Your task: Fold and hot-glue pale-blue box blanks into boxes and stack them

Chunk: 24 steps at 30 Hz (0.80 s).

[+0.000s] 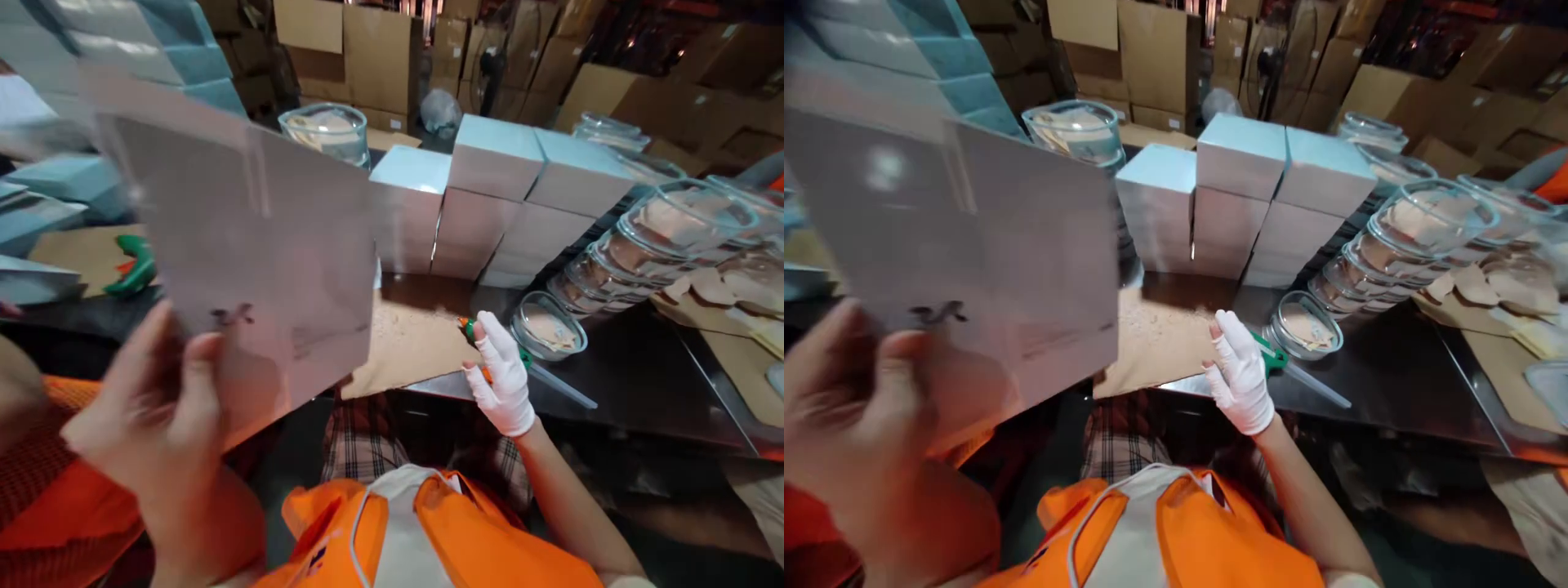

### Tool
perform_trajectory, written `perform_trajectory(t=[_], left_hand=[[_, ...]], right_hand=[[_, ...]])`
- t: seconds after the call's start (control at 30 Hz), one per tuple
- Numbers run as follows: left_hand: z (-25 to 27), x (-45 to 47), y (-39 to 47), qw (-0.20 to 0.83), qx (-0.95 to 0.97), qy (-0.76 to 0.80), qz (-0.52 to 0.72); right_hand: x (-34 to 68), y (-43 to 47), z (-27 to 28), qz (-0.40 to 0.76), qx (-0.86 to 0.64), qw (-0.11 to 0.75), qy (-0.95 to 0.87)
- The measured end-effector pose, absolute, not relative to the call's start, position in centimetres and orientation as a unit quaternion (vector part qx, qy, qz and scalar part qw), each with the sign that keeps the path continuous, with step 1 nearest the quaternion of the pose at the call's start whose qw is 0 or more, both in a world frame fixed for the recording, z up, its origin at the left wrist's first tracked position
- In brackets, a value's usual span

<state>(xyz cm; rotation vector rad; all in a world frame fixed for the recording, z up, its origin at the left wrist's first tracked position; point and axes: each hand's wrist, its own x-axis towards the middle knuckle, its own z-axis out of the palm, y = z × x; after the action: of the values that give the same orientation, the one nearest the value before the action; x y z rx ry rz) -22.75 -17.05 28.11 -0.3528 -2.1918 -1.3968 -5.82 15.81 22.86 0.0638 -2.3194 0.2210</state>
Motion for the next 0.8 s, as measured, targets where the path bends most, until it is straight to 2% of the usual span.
perform_trajectory(t=[0.1, 0.2, 0.27, 0.4, 0.47, 0.57, 0.7, 0.77, 0.8], left_hand=[[26.9, -18.9, -14.7, 0.163, -0.384, -0.791, -0.448], [23.4, -17.9, -13.5, 0.024, -0.533, -0.718, -0.448], [20.9, -18.4, -13.7, -0.008, -0.521, -0.719, -0.46], [17.3, -19.2, -15.3, 0.009, -0.481, -0.753, -0.448], [16.0, -18.6, -15.5, 0.004, -0.486, -0.78, -0.395], [14.2, -16.6, -14.9, -0.059, -0.531, -0.793, -0.292], [13.1, -15.0, -14.9, -0.11, -0.576, -0.772, -0.248], [13.6, -15.7, -15.5, -0.076, -0.545, -0.786, -0.281], [14.1, -16.3, -15.8, -0.054, -0.518, -0.794, -0.313]], right_hand=[[-4.3, 14.6, 24.1, 0.108, -0.027, 0.44, -0.891], [-3.1, 15.1, 25.5, 0.194, -0.053, 0.373, -0.906], [-2.4, 15.9, 25.5, 0.315, -0.06, 0.244, -0.915], [-2.4, 15.9, 23.5, 0.564, -0.037, -0.083, -0.821], [-2.8, 14.6, 21.7, 0.636, -0.012, -0.184, -0.75], [-2.9, 12.2, 18.8, 0.688, 0.026, -0.271, -0.673], [-1.0, 11.9, 17.1, 0.712, 0.035, -0.271, -0.646], [0.5, 12.9, 17.1, 0.709, -0.013, -0.172, -0.684], [1.2, 13.4, 17.2, 0.693, -0.061, -0.077, -0.714]])
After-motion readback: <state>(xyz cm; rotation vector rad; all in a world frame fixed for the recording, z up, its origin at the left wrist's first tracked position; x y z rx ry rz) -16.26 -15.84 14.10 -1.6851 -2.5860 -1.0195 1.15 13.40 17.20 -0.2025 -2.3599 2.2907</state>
